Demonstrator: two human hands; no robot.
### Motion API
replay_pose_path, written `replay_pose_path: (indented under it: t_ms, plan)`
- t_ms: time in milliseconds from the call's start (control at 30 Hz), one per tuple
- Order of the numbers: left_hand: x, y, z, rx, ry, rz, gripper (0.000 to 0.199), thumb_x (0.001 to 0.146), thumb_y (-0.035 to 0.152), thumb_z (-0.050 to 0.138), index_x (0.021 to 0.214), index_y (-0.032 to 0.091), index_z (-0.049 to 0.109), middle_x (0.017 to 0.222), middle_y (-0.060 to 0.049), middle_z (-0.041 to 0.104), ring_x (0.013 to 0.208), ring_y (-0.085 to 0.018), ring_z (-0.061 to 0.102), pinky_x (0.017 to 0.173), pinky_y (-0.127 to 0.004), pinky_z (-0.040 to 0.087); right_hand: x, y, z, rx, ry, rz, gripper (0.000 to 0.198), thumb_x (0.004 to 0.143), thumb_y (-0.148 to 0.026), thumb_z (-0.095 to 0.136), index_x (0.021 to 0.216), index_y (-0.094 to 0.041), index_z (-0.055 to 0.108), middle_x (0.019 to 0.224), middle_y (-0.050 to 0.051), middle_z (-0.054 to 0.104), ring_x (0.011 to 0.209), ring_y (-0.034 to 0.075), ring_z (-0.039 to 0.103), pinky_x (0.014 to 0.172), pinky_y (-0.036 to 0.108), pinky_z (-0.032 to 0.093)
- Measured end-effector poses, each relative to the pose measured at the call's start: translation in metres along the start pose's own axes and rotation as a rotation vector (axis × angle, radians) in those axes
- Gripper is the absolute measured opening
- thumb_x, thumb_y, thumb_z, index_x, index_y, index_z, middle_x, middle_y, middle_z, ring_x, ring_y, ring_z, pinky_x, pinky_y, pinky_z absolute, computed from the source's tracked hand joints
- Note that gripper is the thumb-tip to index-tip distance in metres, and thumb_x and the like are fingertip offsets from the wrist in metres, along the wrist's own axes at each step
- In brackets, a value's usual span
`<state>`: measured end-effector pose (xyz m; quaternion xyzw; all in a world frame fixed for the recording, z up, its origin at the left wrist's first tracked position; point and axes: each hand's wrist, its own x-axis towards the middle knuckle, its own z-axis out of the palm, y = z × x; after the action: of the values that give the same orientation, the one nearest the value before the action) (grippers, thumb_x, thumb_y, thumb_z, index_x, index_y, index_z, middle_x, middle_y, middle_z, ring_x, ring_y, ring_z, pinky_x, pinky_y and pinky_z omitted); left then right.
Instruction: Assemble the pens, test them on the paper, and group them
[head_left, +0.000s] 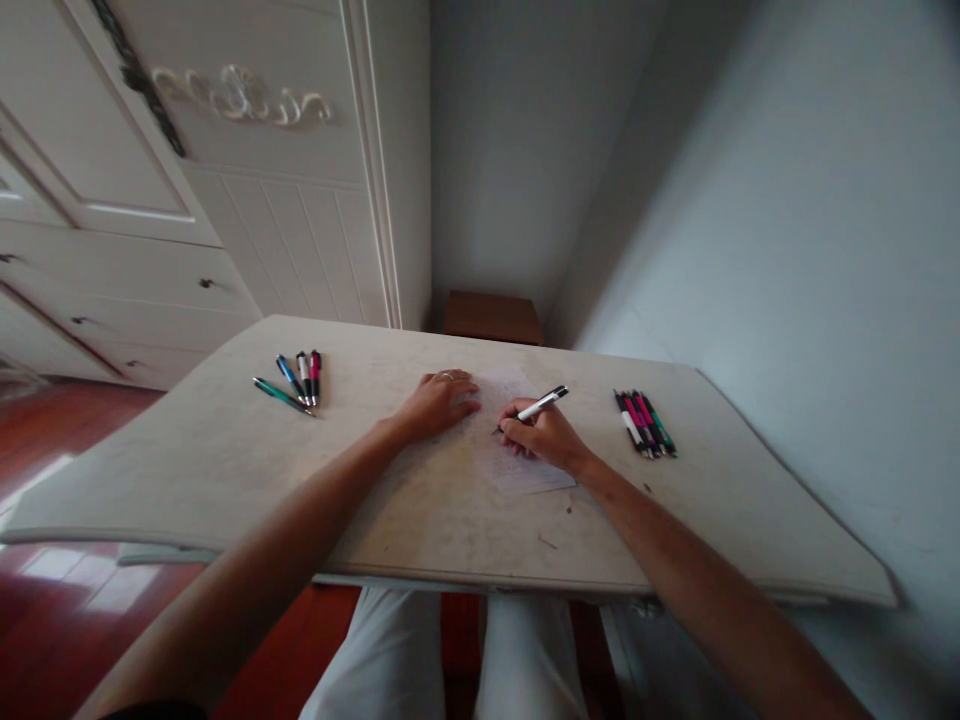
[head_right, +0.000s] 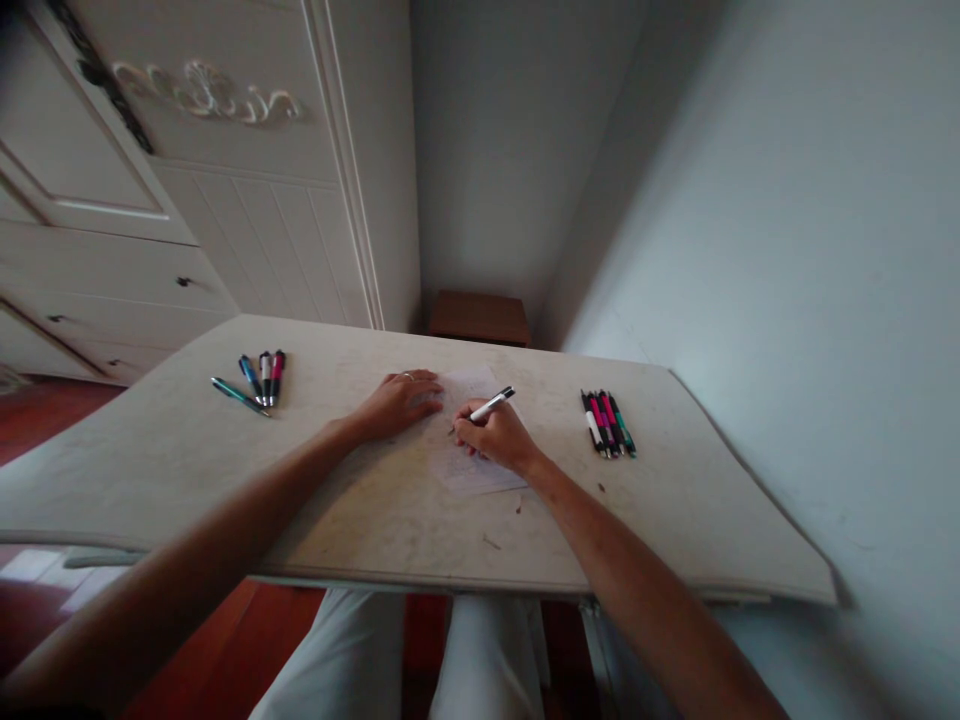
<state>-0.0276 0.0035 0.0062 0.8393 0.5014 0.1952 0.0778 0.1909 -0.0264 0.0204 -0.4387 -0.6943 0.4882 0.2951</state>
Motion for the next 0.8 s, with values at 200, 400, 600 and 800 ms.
replay_pose_path:
  t_ms: [200, 400, 600, 800]
  plan:
    - [-0.0006, 0.0018, -0.0019, 0.017, -0.007, -0.001, 0.039, 0.092, 0.046, 0.048, 0.119, 0.024, 0.065, 0.134, -0.008, 0.059, 0.129, -0.023, 0.049, 0.109, -0.041, 0.034, 0.0016, 0.0045, 0.0004, -0.083, 0.004, -0.026, 0.014, 0.075, -0.029, 0.059, 0.075, -0.016, 0.062, 0.058, -0.001, 0.062, 0.042, 0.008, 0.053, 0.037, 0.017, 0.037]
    - [-0.0011, 0.0031, -0.0032, 0.025, -0.016, 0.001, 0.040, 0.093, 0.046, 0.047, 0.120, 0.023, 0.065, 0.135, -0.009, 0.058, 0.130, -0.023, 0.049, 0.109, -0.041, 0.034, 0.0009, 0.0069, 0.0019, -0.110, 0.005, -0.056, 0.015, 0.076, -0.030, 0.060, 0.076, -0.016, 0.064, 0.058, -0.001, 0.061, 0.044, 0.008, 0.052, 0.041, 0.017, 0.038]
    - [-0.0005, 0.0002, -0.0017, 0.009, -0.013, 0.004, 0.039, 0.093, 0.047, 0.047, 0.120, 0.024, 0.065, 0.134, -0.009, 0.059, 0.129, -0.025, 0.049, 0.109, -0.043, 0.034, 0.0006, 0.0057, 0.0009, -0.101, -0.020, -0.036, 0.015, 0.075, -0.031, 0.061, 0.075, -0.016, 0.066, 0.056, -0.001, 0.061, 0.043, 0.008, 0.050, 0.040, 0.018, 0.037]
    - [-0.0005, -0.0026, 0.0000, 0.014, -0.010, 0.013, 0.040, 0.093, 0.048, 0.047, 0.120, 0.026, 0.065, 0.135, -0.009, 0.058, 0.129, -0.025, 0.049, 0.109, -0.042, 0.034, -0.0005, -0.0006, 0.0010, -0.116, -0.019, -0.057, 0.010, 0.071, -0.025, 0.062, 0.068, -0.016, 0.064, 0.050, -0.003, 0.057, 0.042, 0.008, 0.047, 0.038, 0.017, 0.034]
